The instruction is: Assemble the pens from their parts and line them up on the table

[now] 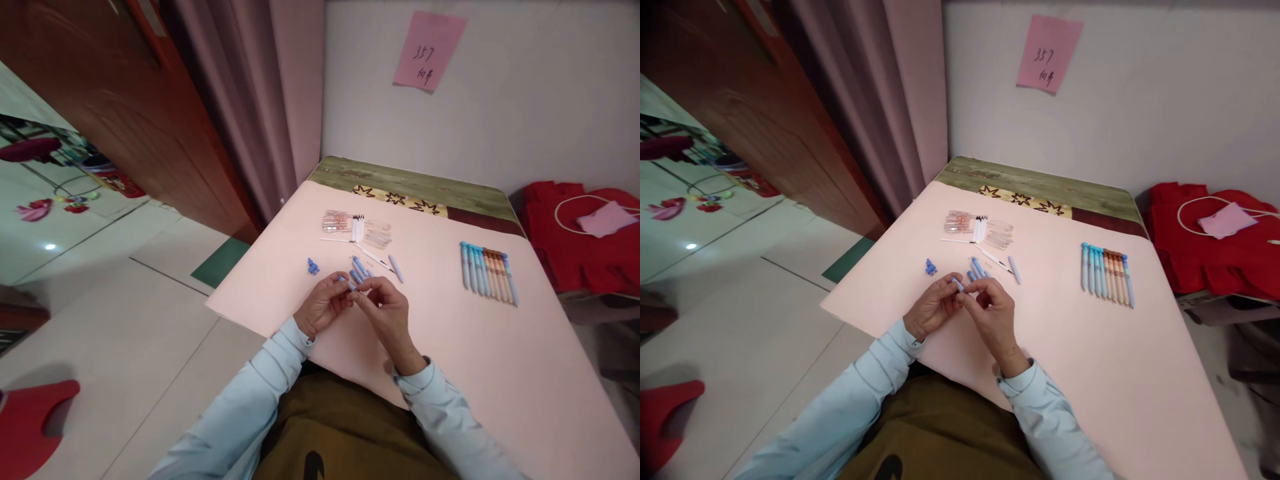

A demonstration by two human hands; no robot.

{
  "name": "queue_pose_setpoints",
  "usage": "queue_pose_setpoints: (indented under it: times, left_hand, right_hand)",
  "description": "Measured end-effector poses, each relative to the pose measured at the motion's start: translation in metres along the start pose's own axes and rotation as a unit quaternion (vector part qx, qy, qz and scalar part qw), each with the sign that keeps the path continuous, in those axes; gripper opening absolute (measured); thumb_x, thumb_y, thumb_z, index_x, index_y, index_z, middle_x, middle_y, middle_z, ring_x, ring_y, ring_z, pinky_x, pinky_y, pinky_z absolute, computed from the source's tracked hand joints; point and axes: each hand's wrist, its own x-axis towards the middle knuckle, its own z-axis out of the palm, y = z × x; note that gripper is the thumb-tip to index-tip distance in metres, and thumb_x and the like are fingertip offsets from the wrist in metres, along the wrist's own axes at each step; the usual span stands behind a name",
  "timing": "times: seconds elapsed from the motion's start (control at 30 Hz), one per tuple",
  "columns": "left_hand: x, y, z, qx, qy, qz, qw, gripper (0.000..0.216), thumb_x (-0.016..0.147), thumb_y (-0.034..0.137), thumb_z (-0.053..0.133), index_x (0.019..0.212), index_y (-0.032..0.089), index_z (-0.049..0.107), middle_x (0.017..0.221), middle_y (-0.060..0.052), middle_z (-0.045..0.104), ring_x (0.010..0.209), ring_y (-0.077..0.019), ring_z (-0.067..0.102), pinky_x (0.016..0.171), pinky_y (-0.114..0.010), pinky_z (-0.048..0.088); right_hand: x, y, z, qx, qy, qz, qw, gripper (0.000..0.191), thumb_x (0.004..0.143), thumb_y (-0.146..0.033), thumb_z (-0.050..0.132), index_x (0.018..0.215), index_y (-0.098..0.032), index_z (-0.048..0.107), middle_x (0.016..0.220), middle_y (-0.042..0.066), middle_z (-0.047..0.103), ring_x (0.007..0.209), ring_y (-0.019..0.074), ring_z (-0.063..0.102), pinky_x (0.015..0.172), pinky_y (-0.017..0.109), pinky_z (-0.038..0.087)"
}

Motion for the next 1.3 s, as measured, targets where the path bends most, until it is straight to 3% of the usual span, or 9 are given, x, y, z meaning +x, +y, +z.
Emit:
queue_pose_setpoints:
  times: [0.1, 0.23, 0.37, 0.53, 0.77, 1.0, 1.13, 1.23, 1.3]
  left_hand:
    - [0.0, 0.001, 0.001, 0.005, 0.003, -0.003, 1.0, 0.027, 0.076, 0.016, 0.078, 0.098, 0.012, 0.063, 0.082, -0.004, 0.067, 0.065, -0.0082, 0.063, 0.063, -0.018, 0.054]
    - [-0.001, 0.003, 0.002, -0.021, 0.034, 0.009, 0.999, 0.026, 0.076, 0.015, 0.077, 0.098, 0.011, 0.065, 0.08, -0.003, 0.066, 0.064, -0.0075, 0.062, 0.062, -0.017, 0.053]
    - [0.0, 0.005, 0.0, -0.061, 0.064, 0.026, 0.996, 0.022, 0.078, 0.016, 0.075, 0.096, 0.012, 0.065, 0.078, -0.003, 0.064, 0.063, -0.0065, 0.06, 0.058, -0.015, 0.051]
    - [0.001, 0.003, -0.003, -0.058, 0.039, 0.036, 0.997, 0.022, 0.077, 0.021, 0.076, 0.094, 0.012, 0.065, 0.078, -0.003, 0.063, 0.062, -0.007, 0.057, 0.056, -0.016, 0.048]
    - [-0.001, 0.005, 0.0, -0.054, 0.009, 0.054, 0.997, 0.03, 0.08, 0.016, 0.072, 0.109, 0.011, 0.065, 0.081, -0.003, 0.061, 0.068, -0.009, 0.057, 0.062, -0.02, 0.05]
    - [-0.001, 0.005, 0.002, -0.051, 0.012, 0.066, 0.996, 0.026, 0.08, 0.013, 0.073, 0.103, 0.012, 0.062, 0.086, -0.005, 0.064, 0.074, -0.0097, 0.062, 0.068, -0.019, 0.054]
    - [0.0, 0.003, 0.0, -0.052, 0.02, 0.068, 0.996, 0.025, 0.079, 0.014, 0.074, 0.101, 0.013, 0.061, 0.09, -0.005, 0.066, 0.077, -0.0102, 0.064, 0.072, -0.02, 0.056]
    - [0.001, 0.002, -0.001, -0.049, 0.02, 0.061, 0.997, 0.027, 0.079, 0.016, 0.075, 0.102, 0.013, 0.061, 0.089, -0.004, 0.065, 0.074, -0.0099, 0.064, 0.071, -0.021, 0.056]
    - [0.001, 0.001, 0.0, -0.041, 0.013, 0.054, 0.998, 0.028, 0.078, 0.017, 0.076, 0.101, 0.013, 0.061, 0.086, -0.003, 0.064, 0.072, -0.0095, 0.062, 0.07, -0.021, 0.054]
  right_hand:
    - [0.005, 0.005, -0.001, 0.101, -0.038, 0.13, 0.986, 0.032, 0.069, -0.038, 0.083, 0.09, -0.022, 0.065, 0.075, -0.004, 0.058, 0.054, 0.0082, 0.046, 0.05, 0.022, 0.04]
    - [0.009, 0.005, -0.01, 0.106, 0.005, 0.14, 0.984, 0.033, 0.078, -0.046, 0.073, 0.092, -0.018, 0.063, 0.07, -0.003, 0.056, 0.055, 0.0092, 0.046, 0.051, 0.022, 0.04]
    - [0.011, 0.005, -0.024, -0.06, 0.094, 0.05, 0.993, 0.028, 0.086, -0.046, 0.064, 0.086, -0.017, 0.066, 0.068, -0.002, 0.057, 0.053, 0.0096, 0.042, 0.051, 0.024, 0.038]
    - [0.01, 0.017, -0.022, -0.35, 0.004, -0.061, 0.935, 0.017, 0.089, -0.034, 0.061, 0.087, -0.024, 0.074, 0.083, 0.001, 0.066, 0.066, 0.0122, 0.055, 0.06, 0.025, 0.039]
    - [0.014, 0.022, -0.002, -0.537, -0.074, -0.04, 0.839, 0.021, 0.093, -0.032, 0.056, 0.091, -0.023, 0.074, 0.091, 0.003, 0.067, 0.07, 0.0127, 0.06, 0.053, 0.027, 0.026]
    - [0.018, 0.02, 0.01, -0.583, -0.074, -0.005, 0.809, 0.026, 0.094, -0.031, 0.052, 0.086, -0.018, 0.073, 0.089, 0.008, 0.067, 0.065, 0.0147, 0.06, 0.052, 0.028, 0.027]
    - [0.015, 0.015, 0.005, -0.549, -0.023, -0.032, 0.835, 0.027, 0.093, -0.034, 0.053, 0.084, -0.019, 0.073, 0.086, 0.008, 0.068, 0.064, 0.0149, 0.059, 0.051, 0.027, 0.029]
    - [0.009, -0.001, -0.008, -0.438, 0.03, -0.019, 0.898, 0.028, 0.089, -0.043, 0.058, 0.08, -0.021, 0.073, 0.076, 0.004, 0.068, 0.061, 0.0147, 0.058, 0.054, 0.025, 0.035]
    - [0.006, -0.015, -0.016, -0.334, 0.018, 0.019, 0.942, 0.03, 0.086, -0.047, 0.062, 0.077, -0.021, 0.072, 0.066, 0.001, 0.064, 0.054, 0.0132, 0.054, 0.053, 0.025, 0.038]
